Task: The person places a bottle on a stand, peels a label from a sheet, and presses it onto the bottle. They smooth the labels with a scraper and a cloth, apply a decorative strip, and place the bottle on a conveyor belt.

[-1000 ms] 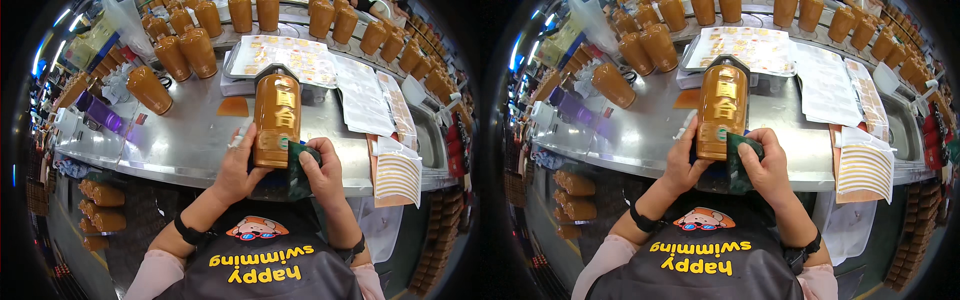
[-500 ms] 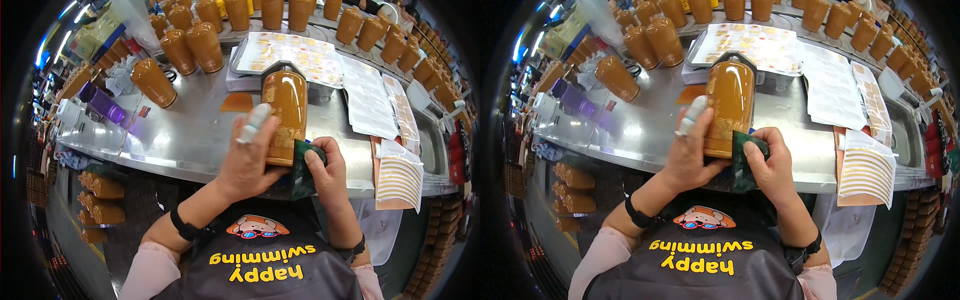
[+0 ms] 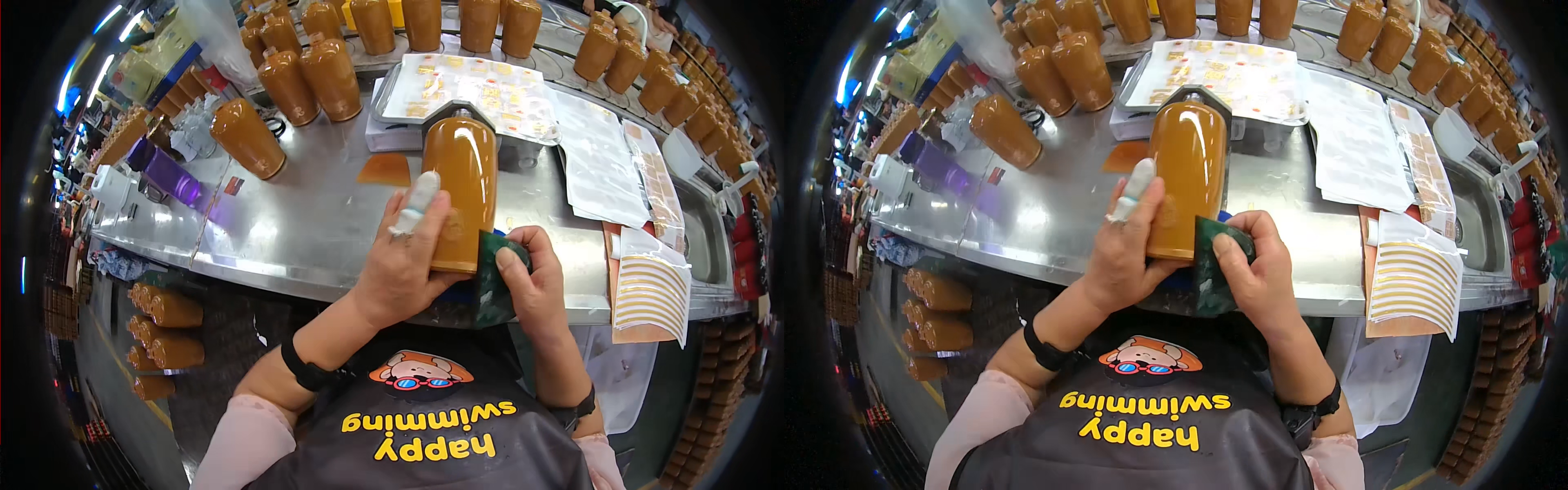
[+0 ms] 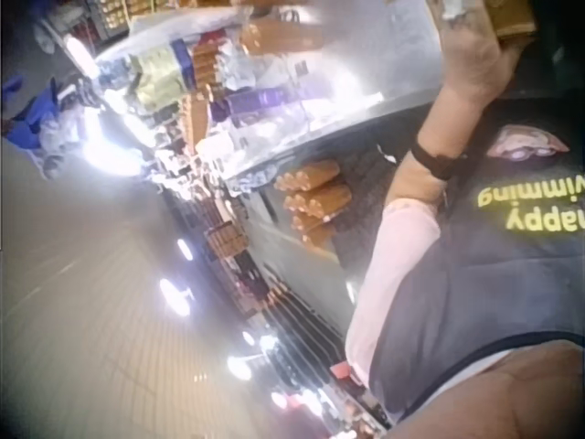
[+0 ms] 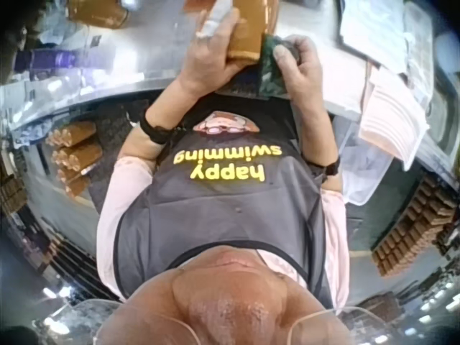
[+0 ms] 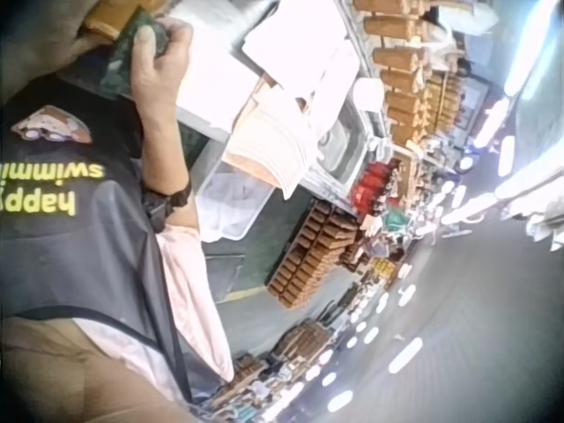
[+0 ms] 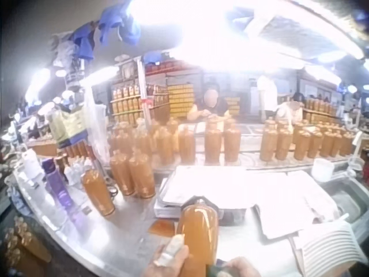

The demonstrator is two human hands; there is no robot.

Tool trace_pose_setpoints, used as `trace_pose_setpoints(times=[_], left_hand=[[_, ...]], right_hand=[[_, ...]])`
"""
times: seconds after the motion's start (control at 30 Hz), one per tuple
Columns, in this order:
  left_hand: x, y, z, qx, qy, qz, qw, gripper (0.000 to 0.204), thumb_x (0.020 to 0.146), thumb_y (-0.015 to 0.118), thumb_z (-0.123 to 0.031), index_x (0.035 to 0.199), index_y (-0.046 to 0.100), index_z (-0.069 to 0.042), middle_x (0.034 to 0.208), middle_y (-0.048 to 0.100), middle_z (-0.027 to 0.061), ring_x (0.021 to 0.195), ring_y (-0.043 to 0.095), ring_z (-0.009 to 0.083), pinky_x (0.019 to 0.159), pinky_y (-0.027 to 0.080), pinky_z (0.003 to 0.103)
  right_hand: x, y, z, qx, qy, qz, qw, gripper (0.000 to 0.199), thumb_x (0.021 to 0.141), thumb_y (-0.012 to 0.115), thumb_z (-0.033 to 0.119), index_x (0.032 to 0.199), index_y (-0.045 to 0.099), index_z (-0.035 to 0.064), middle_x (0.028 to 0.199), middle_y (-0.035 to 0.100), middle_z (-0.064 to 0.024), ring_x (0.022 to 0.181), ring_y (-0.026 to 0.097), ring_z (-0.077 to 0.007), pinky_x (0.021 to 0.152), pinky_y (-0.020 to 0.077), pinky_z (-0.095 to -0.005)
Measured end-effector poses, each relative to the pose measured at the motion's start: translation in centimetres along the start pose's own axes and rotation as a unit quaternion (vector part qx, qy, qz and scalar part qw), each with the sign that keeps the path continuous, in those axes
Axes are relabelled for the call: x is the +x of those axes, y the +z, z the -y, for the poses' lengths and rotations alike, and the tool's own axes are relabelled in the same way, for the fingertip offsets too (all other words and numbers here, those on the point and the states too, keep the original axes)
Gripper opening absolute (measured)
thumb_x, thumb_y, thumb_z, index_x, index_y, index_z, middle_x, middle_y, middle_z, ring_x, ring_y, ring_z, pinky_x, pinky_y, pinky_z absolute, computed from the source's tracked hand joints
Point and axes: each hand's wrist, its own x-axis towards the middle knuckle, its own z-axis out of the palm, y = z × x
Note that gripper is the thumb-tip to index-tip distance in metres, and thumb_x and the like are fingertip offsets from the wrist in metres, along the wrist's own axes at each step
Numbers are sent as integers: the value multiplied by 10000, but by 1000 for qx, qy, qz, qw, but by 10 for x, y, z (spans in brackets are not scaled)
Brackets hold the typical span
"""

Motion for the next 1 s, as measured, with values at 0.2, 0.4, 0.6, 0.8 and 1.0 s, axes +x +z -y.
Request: trace_pose_setpoints(times=[0.2, 0.4, 0.6, 0.8, 1.0], left_hand=[[-35, -4, 10, -107, -77, 0, 991, 665, 883, 651, -326, 1370, 390, 43, 1338, 483, 259, 1255, 461, 419, 1117, 231, 539], [-22, -9, 0, 28, 167, -53, 984, 353, 778, 675, -163, 1126, 652, -216, 1148, 643, 26, 1152, 533, 184, 1144, 213, 504], [24, -7, -11, 81, 321, 56, 942, 248, 766, 652, -178, 1012, 665, -211, 949, 645, -24, 1097, 536, 175, 1142, 208, 527], [28, -21, -4, -38, 191, 41, 980, 323, 811, 665, -266, 1101, 634, -127, 930, 664, 68, 1039, 583, 233, 1123, 204, 577], [-18, -13, 36, -163, -103, -70, 979, 336, 927, 530, -286, 1105, 605, -10, 1047, 642, 149, 1113, 527, 326, 1101, 259, 540]], right_hand=[[3, -10, -3, 17, 20, 10, 1000, 173, 915, 608, 132, 1014, 509, 30, 849, 543, 7, 745, 470, -48, 667, 419, -205], [-7, -26, 1, 238, 72, -55, 967, 199, 934, 602, 94, 1115, 535, 47, 955, 608, -25, 876, 578, -75, 774, 504, -252], [-5, -45, 8, 165, 24, -91, 982, 247, 917, 616, 86, 1151, 544, 47, 987, 595, -24, 880, 546, -65, 774, 457, -212], [21, -162, 40, -263, -95, -192, 941, 280, 888, 473, -42, 1134, 602, -7, 1135, 653, -116, 978, 594, -133, 872, 470, -280], [117, -397, 15, -715, -73, -210, 663, 209, 776, 537, 5, 917, 691, 21, 1173, 611, -238, 1117, 582, -364, 954, 458, -390]])
